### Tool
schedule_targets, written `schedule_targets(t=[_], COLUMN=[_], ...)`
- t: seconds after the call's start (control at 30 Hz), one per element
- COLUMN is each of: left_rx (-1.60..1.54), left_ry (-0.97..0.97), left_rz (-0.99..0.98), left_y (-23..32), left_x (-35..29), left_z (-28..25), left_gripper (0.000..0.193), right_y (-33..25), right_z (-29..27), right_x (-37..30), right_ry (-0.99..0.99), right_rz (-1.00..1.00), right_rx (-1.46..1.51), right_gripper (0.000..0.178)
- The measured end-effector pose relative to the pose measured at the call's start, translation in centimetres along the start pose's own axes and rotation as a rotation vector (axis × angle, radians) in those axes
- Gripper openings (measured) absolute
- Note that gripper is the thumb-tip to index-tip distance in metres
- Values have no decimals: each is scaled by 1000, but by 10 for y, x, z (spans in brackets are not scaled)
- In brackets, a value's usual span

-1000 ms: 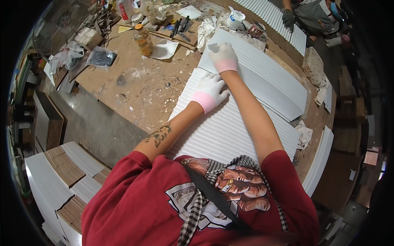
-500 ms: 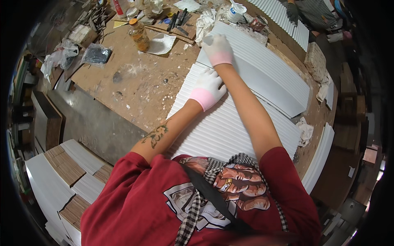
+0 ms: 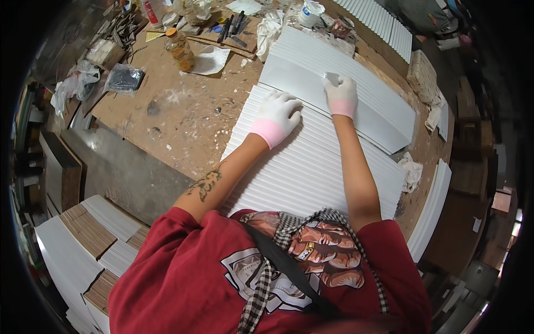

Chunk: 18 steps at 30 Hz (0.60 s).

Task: The person sands the edges of white ribbed panels using a sanding block. They repeatedly rub the block along the panel edges and occasionally wipe the surface with a cloth.

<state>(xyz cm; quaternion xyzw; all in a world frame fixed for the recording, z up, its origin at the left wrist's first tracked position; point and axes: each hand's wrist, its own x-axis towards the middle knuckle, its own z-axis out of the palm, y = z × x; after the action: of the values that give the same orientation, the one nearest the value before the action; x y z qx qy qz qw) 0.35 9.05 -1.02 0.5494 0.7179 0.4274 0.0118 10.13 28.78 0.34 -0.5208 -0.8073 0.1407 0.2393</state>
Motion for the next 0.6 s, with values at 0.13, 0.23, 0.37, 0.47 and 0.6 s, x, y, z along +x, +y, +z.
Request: schedule_targets(t=[0.13, 0.23, 0.37, 0.47, 0.6], left_rx=[5, 6, -20, -6, 12], left_ry=[-10, -23, -65, -64, -26], left_rz=[-8, 7, -7, -23, 4], left_y=[1, 2, 0, -1, 1], left_x=[0, 1, 1, 0, 2], left_z=[1, 0, -3, -1, 1], left_gripper=[16, 17, 20, 19, 17], right_y=[-28, -27, 38, 98, 107], right_z=[15, 22, -3, -34, -36], right_x=[-1, -1, 4, 7, 9], right_ry=[-21, -17, 17, 132, 84], right_rz=[-81, -83, -26, 33, 110], right_rx=[41, 17, 13, -56, 69], right_gripper=[47, 47, 50, 48, 47])
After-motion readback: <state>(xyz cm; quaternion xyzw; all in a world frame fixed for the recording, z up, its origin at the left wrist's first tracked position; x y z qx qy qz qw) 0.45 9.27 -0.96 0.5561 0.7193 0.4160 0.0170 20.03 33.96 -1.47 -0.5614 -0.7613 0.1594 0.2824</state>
